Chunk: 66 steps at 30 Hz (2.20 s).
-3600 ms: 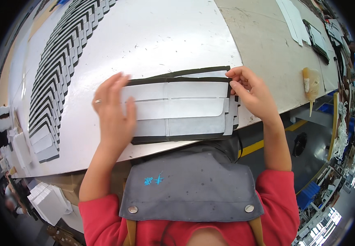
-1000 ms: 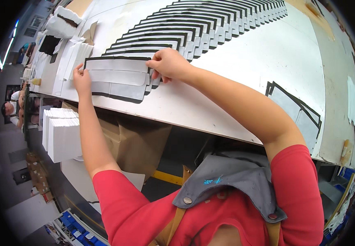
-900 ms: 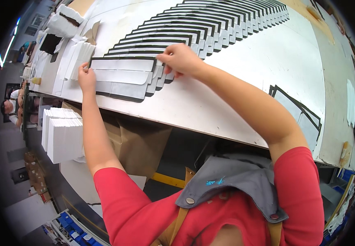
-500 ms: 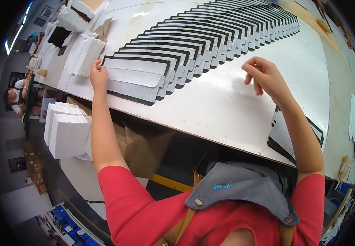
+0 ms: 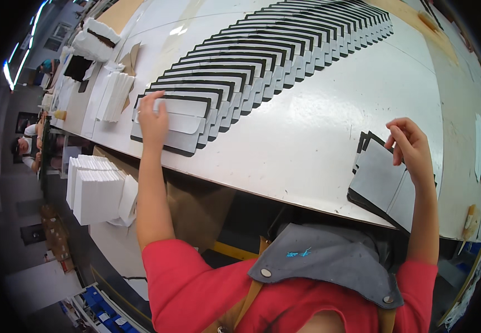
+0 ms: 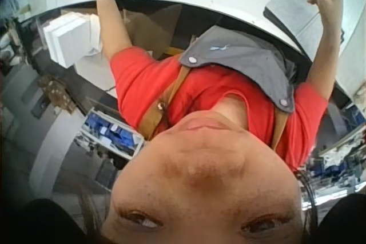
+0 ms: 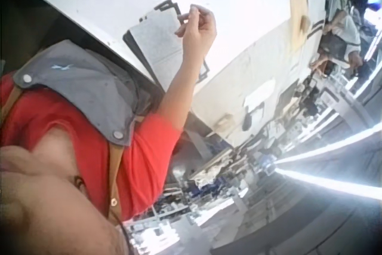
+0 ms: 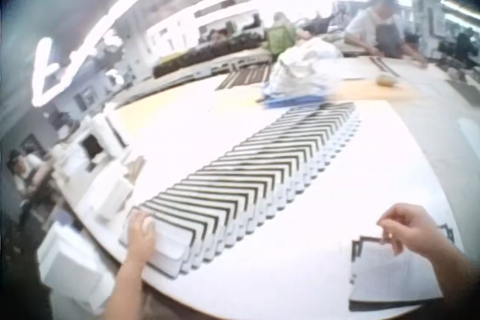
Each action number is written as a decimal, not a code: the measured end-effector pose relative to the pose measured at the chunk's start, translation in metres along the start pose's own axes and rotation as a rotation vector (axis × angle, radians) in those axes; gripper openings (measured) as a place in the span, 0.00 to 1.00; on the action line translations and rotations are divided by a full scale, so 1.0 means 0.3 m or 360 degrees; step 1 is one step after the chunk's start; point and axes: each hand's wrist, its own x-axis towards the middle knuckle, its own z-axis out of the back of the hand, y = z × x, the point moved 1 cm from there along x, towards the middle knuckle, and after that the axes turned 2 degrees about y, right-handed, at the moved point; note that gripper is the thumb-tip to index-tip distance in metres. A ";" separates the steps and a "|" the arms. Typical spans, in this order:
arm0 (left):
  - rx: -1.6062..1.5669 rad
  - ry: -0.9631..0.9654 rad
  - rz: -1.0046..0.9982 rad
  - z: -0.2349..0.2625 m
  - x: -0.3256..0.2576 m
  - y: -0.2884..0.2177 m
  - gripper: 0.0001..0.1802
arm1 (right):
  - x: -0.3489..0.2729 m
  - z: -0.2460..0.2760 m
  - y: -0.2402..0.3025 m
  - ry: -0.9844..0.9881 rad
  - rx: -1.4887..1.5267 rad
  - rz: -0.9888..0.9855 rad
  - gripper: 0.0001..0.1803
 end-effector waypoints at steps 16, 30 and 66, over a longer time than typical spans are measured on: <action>0.0087 0.0473 -0.0419 -0.066 0.013 -0.315 0.07 | -0.153 0.201 -0.150 -0.0210 0.0039 -0.0064 0.08; 0.0210 0.0843 -0.0259 -0.122 0.230 -0.377 0.10 | -0.211 0.307 -0.245 -0.0358 0.0056 -0.0064 0.09; 0.0604 0.1060 -0.0440 -0.321 0.450 -0.533 0.17 | -0.247 0.343 -0.356 -0.0533 0.0328 -0.0146 0.07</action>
